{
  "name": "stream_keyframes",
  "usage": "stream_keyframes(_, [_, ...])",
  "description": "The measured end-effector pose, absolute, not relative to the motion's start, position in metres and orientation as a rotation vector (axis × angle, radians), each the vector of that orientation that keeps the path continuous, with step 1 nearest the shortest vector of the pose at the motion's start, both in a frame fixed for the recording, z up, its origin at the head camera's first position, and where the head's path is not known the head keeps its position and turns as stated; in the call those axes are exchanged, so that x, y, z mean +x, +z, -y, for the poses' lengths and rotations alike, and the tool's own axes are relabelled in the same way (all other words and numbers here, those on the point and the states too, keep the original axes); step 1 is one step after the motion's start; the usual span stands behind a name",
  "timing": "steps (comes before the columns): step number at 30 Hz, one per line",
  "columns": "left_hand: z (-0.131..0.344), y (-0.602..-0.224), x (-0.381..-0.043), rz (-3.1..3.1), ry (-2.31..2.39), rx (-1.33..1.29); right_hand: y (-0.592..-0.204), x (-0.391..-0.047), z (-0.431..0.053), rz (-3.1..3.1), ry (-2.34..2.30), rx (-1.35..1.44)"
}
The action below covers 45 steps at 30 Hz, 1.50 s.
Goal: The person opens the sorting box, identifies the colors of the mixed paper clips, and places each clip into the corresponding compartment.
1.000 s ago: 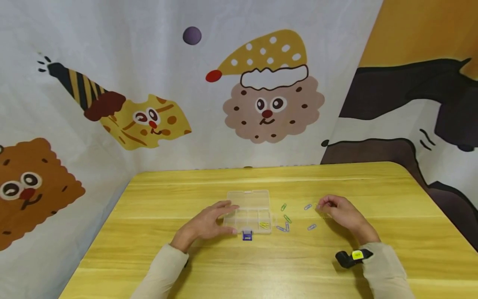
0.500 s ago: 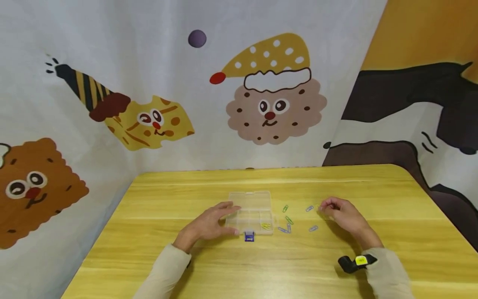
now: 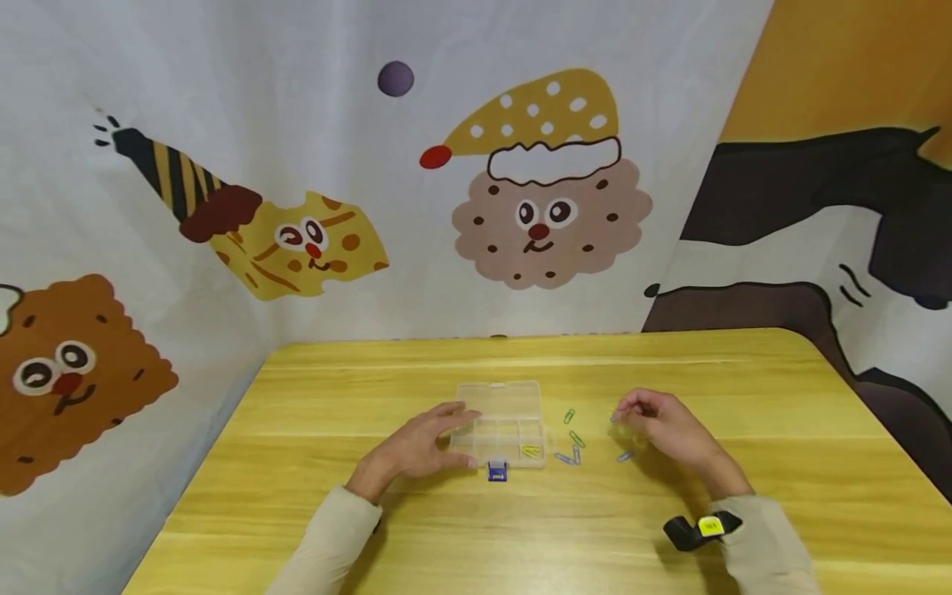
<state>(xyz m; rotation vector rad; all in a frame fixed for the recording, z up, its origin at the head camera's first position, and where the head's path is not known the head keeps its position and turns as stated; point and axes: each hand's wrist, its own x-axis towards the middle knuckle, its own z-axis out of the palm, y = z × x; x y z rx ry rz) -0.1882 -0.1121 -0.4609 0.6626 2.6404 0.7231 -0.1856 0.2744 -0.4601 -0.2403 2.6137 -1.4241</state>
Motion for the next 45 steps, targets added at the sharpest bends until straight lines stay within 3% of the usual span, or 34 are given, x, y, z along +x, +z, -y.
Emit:
stream_keyframes(27, [0.111, -0.462, -0.185, -2.638, 0.735, 0.656, -0.446, -0.178, -0.201, -2.414, -1.484, -0.602])
stream_keyframes(45, [0.113, -0.462, -0.184, -2.638, 0.771, 0.651, -0.452, -0.179, -0.179, -2.405, -1.448, -0.618])
